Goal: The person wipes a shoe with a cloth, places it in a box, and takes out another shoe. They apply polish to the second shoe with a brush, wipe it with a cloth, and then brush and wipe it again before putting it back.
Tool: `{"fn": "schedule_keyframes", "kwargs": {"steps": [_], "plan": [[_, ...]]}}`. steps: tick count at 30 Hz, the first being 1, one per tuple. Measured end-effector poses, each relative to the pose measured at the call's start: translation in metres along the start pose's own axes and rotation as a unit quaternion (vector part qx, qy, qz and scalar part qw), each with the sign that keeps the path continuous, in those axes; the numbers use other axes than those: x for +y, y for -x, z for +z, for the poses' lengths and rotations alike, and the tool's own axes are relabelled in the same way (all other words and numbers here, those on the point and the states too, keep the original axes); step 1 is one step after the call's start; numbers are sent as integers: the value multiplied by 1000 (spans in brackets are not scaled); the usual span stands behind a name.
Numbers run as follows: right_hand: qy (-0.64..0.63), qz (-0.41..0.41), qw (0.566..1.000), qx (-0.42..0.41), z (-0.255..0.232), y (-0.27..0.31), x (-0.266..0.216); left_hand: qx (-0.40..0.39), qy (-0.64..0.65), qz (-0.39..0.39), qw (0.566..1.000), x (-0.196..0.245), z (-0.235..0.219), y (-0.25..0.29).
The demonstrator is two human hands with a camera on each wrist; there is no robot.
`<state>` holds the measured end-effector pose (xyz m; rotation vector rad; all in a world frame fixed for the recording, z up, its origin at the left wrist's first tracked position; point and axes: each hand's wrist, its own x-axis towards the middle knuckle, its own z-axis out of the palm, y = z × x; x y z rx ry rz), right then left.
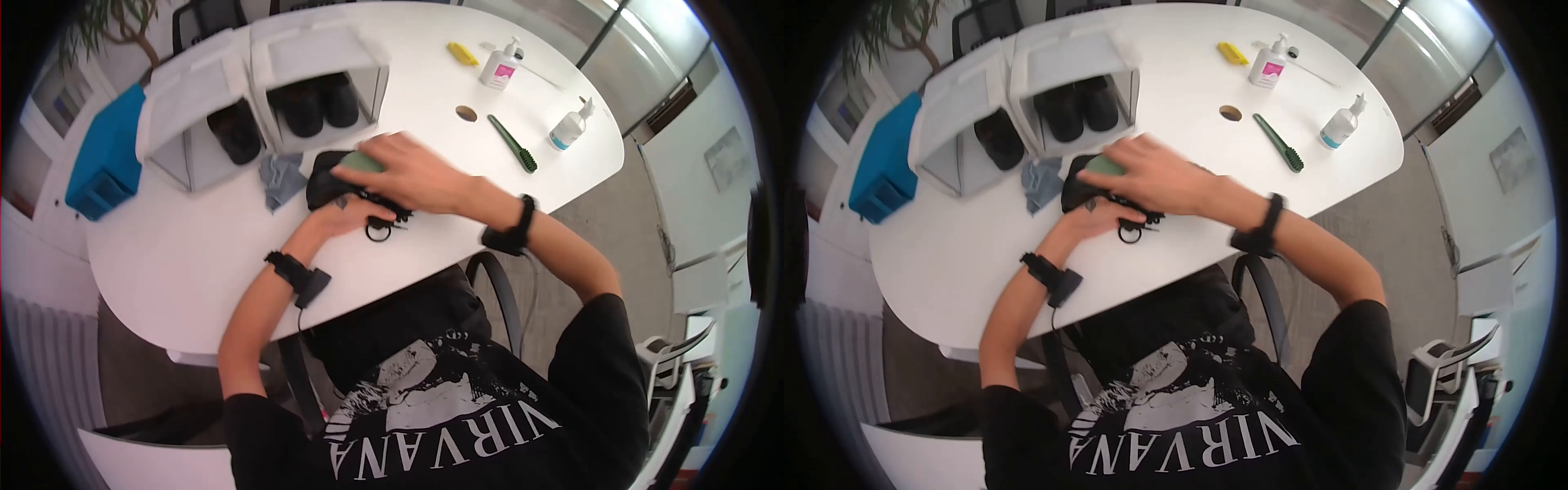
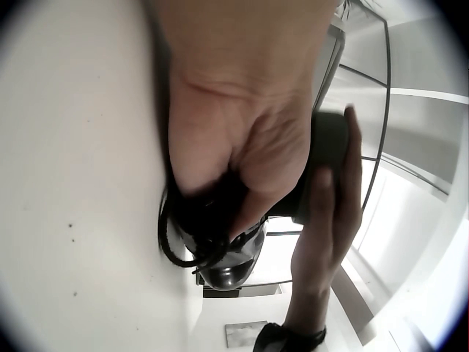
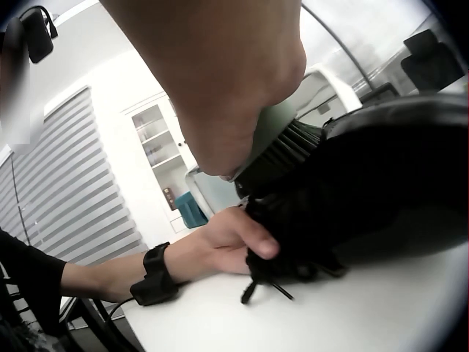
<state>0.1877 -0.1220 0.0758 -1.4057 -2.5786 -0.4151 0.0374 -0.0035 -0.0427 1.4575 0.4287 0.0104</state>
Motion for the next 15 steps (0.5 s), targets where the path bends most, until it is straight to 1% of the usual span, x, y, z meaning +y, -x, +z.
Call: {"fn": "schedule_keyframes", "kwargs": {"steps": [1,2,4,6,7,8,10,11,12,13,14,15], "plan": [[11,-3,999,-30,4,-21,-9,-4,10,65,998,-8,1,-1],[-1,-23,1000,1,21,-38,-11,-9,21,129,991,-15,1,-1],[72,-70,994,37,45,-63,-10,-22,-63,88,994,-21,-8,-7],[22,-44,999,23,31,-55,-8,-20,30,114,993,-20,-5,-5],[-6,-34,999,9,22,-46,-7,-26,57,103,993,-24,-4,-7],[4,-17,1000,6,11,-28,-5,-30,84,92,992,-28,-3,-8],[24,10,1000,-7,-19,22,6,-53,92,25,994,-36,-11,-21],[24,44,999,-19,-32,46,5,-34,112,15,993,-24,-5,-13],[27,77,996,-28,-41,69,3,-50,131,41,989,-16,-1,-6],[29,110,993,-36,-46,93,1,-52,142,32,988,-14,-1,-5],[32,141,988,-44,-49,108,-1,-54,151,25,987,-11,-1,-3],[32,148,987,-50,-50,111,-3,-51,126,22,990,-8,-1,0]]}}
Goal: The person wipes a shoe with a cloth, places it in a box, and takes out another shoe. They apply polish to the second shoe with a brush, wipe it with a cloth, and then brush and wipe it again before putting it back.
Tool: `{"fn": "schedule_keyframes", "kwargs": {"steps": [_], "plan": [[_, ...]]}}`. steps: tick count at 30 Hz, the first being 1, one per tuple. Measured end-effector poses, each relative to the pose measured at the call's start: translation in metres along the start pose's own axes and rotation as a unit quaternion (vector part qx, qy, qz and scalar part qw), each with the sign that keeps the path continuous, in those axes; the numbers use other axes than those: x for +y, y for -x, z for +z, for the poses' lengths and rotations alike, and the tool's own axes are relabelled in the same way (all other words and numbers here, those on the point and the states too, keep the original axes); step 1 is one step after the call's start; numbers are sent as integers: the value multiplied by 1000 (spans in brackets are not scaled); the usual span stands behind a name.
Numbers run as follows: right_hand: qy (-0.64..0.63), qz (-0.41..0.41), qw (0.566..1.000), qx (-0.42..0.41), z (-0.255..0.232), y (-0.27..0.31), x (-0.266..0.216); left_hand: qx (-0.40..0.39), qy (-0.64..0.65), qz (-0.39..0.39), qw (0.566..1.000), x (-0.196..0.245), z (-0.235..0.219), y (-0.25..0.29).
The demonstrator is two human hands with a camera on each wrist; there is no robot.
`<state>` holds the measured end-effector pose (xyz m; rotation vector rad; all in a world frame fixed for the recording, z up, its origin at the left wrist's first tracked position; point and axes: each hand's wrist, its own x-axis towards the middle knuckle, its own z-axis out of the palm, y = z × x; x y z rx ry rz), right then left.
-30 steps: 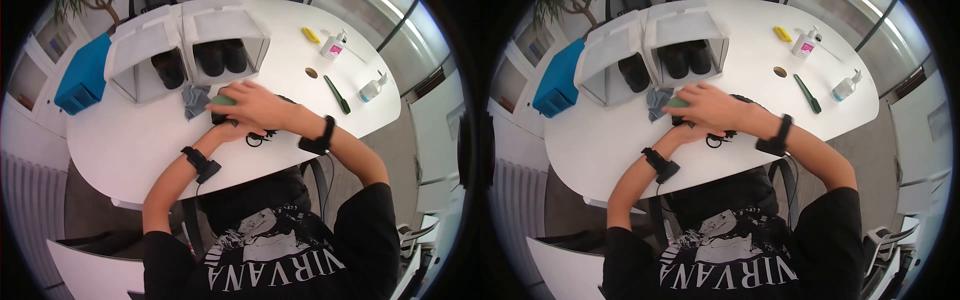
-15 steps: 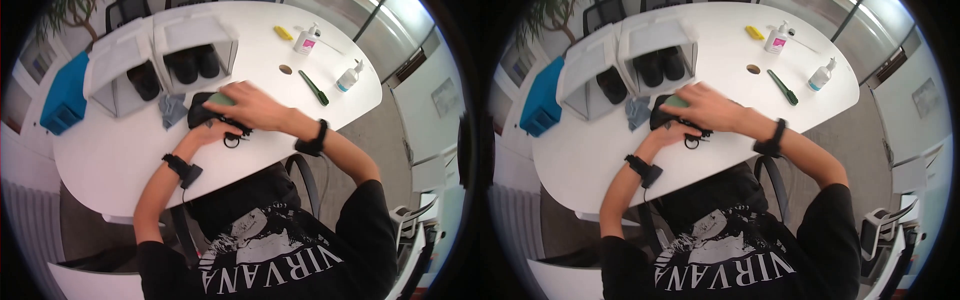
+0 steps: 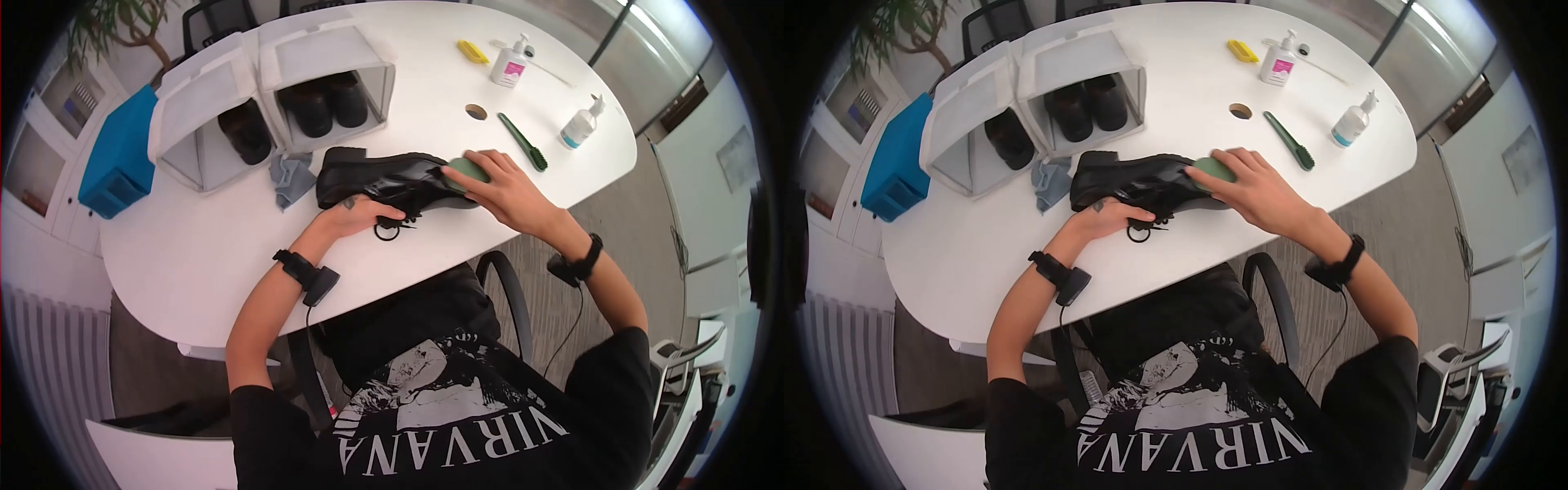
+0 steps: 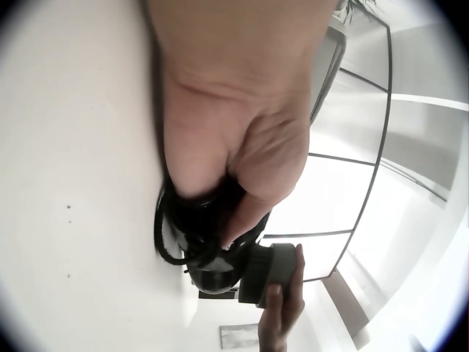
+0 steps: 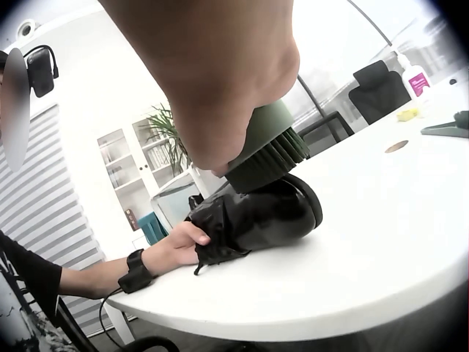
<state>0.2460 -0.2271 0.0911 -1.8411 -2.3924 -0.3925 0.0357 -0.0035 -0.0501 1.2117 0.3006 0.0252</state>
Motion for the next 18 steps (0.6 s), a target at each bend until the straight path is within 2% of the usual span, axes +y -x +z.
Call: {"fn": "schedule_keyframes", "kwargs": {"steps": [2,3,5,6,9,11,13,15,17,18], "plan": [[-3,20,1000,-14,0,4,-5,3,-51,-16,999,5,4,3],[5,-4,1000,-3,5,-3,-8,9,-49,-6,999,2,5,2],[20,-45,998,31,18,-37,-18,22,-58,12,998,-4,-4,-2],[58,-82,994,44,24,-57,-24,34,-64,-8,997,-15,-14,-10],[9,-129,984,125,56,-117,-42,67,-96,-26,993,-16,-12,-9],[14,-161,981,106,66,-152,-62,11,-29,76,997,-11,-4,0],[11,-161,982,94,76,-169,-70,-15,-56,4,998,-15,-16,-6],[13,-156,984,88,70,-167,-66,-9,-64,53,997,-11,-11,-6],[7,-146,986,80,53,-133,-53,6,-29,75,997,-14,-4,-5],[14,-141,982,129,53,-114,-41,16,-66,63,996,-22,-14,-13]]}}
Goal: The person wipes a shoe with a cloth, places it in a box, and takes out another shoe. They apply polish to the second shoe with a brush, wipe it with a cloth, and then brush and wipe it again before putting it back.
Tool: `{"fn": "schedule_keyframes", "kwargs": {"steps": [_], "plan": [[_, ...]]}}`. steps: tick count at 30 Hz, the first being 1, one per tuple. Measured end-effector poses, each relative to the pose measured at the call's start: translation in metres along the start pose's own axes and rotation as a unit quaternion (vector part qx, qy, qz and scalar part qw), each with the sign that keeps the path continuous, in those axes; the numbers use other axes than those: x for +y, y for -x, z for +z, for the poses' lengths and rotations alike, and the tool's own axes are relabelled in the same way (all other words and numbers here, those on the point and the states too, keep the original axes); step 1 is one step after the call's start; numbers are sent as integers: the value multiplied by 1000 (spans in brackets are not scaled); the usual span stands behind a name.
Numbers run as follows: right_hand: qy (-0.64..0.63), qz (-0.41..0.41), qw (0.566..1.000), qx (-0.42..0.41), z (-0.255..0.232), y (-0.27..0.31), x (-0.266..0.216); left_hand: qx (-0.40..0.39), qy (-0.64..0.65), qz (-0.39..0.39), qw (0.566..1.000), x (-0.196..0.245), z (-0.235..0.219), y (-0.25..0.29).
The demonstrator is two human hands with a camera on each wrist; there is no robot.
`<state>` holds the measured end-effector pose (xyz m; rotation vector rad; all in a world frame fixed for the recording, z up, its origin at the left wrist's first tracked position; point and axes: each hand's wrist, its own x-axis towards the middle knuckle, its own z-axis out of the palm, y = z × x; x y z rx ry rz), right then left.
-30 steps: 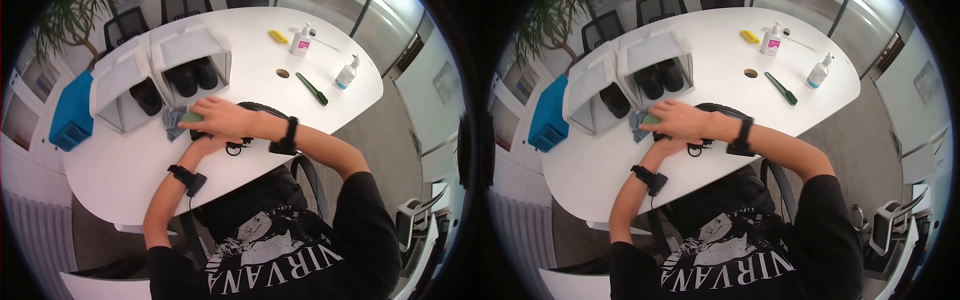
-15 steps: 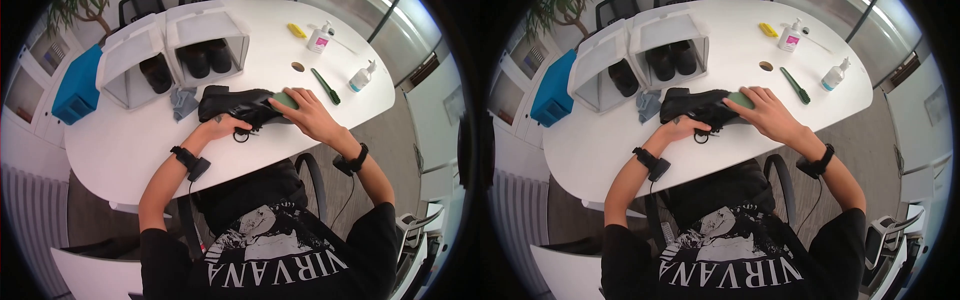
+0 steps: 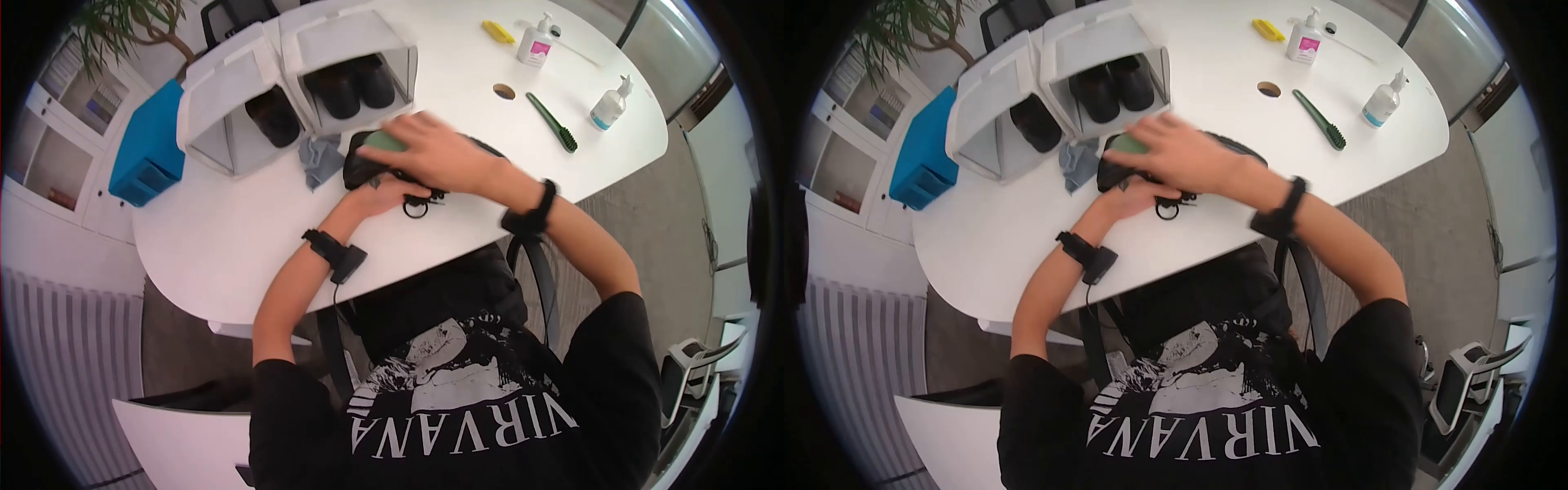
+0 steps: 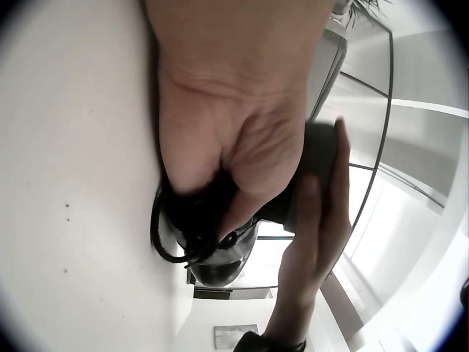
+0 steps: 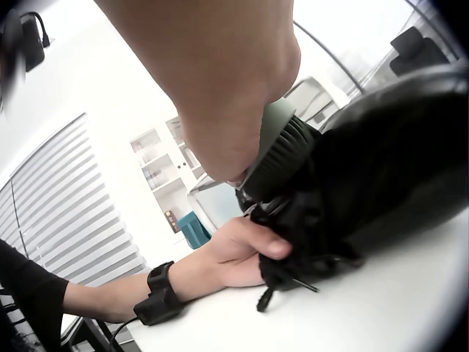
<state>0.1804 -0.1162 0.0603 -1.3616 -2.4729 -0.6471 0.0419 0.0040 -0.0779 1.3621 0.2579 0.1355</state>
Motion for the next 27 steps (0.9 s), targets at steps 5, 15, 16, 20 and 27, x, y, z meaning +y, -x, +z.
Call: {"fn": "schedule_keyframes", "kwargs": {"steps": [5,15,16,20,27], "plan": [[37,115,988,-92,-65,100,6,-17,40,-35,998,20,8,9],[49,29,998,-10,-2,10,1,28,21,-54,998,18,8,7],[18,29,999,-23,2,-8,-4,20,42,-32,998,13,6,4],[33,30,999,-3,6,-8,-5,13,75,-13,997,19,10,8],[74,136,985,-70,-56,123,-28,3,3,-55,998,25,13,10]]}}
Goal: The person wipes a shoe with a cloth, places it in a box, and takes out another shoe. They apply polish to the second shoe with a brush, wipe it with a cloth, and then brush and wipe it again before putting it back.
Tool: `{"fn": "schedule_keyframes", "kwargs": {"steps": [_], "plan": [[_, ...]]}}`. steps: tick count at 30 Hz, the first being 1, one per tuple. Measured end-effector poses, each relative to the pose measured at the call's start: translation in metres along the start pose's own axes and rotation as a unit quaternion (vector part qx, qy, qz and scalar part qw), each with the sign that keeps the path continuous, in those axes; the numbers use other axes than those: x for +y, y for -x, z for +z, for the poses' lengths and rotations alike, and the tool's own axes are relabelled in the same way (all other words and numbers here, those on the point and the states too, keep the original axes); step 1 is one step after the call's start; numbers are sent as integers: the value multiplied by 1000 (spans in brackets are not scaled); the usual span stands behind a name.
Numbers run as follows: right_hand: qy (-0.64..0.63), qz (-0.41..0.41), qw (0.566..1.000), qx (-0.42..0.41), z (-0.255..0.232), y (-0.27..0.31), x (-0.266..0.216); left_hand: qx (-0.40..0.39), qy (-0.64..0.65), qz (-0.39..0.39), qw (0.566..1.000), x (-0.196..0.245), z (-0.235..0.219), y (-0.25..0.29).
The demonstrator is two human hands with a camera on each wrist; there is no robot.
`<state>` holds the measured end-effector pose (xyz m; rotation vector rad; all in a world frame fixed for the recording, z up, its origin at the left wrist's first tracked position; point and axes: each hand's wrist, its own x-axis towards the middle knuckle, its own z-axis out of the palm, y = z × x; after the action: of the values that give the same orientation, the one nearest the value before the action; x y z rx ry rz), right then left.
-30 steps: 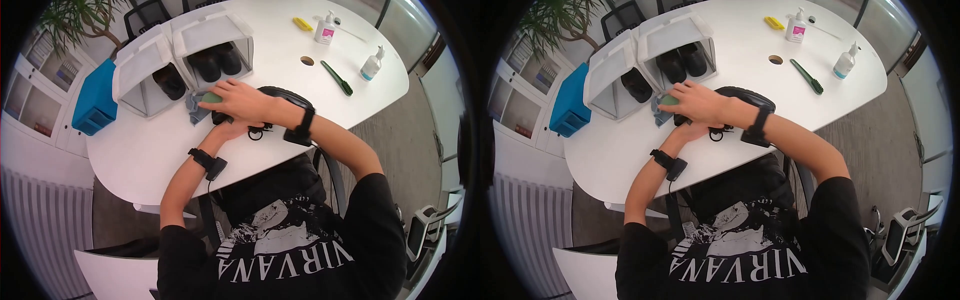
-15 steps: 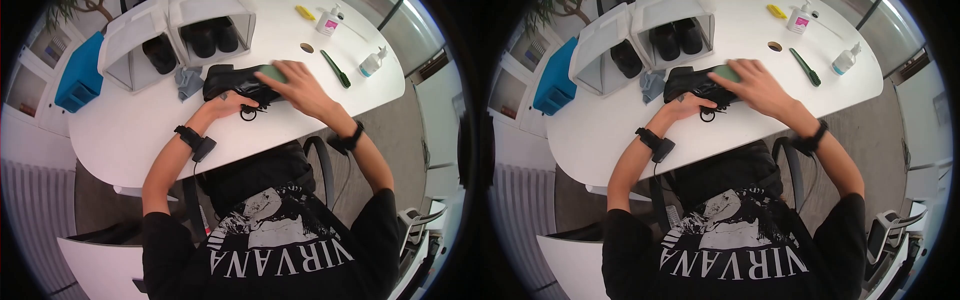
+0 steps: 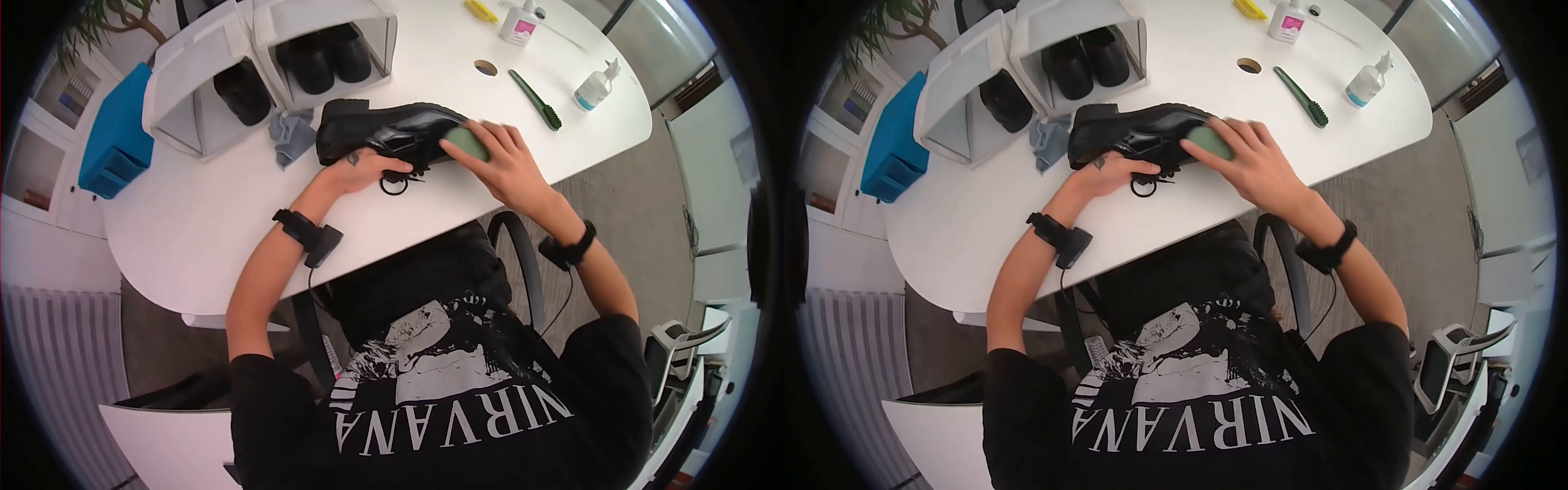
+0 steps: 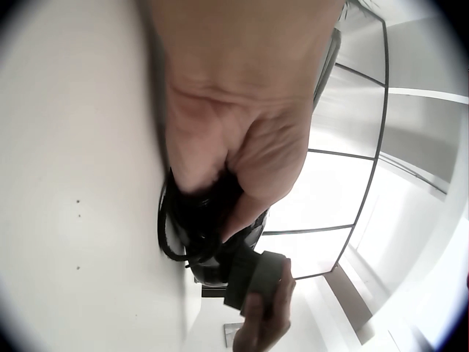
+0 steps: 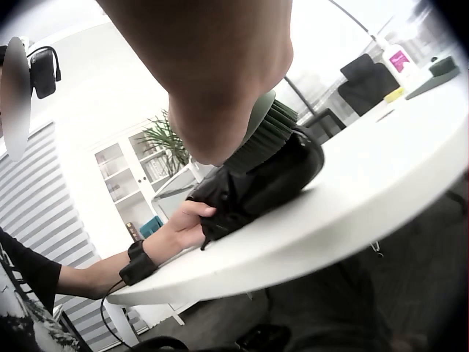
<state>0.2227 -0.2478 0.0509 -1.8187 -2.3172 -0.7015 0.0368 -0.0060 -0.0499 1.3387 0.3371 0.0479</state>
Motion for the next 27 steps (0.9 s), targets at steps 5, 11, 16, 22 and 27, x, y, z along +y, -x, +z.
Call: {"fn": "schedule_keyframes", "kwargs": {"steps": [5,11,16,22,27], "plan": [[-23,51,998,-37,30,55,6,12,89,-20,996,-5,-3,-4],[-104,109,980,128,20,5,1,51,163,-16,985,38,15,15],[-135,198,964,113,39,-50,2,7,300,5,954,86,29,21],[-114,240,962,70,75,-97,15,60,-318,29,946,94,13,31],[-119,244,961,45,80,-108,17,46,-574,11,818,99,1,28]]}}
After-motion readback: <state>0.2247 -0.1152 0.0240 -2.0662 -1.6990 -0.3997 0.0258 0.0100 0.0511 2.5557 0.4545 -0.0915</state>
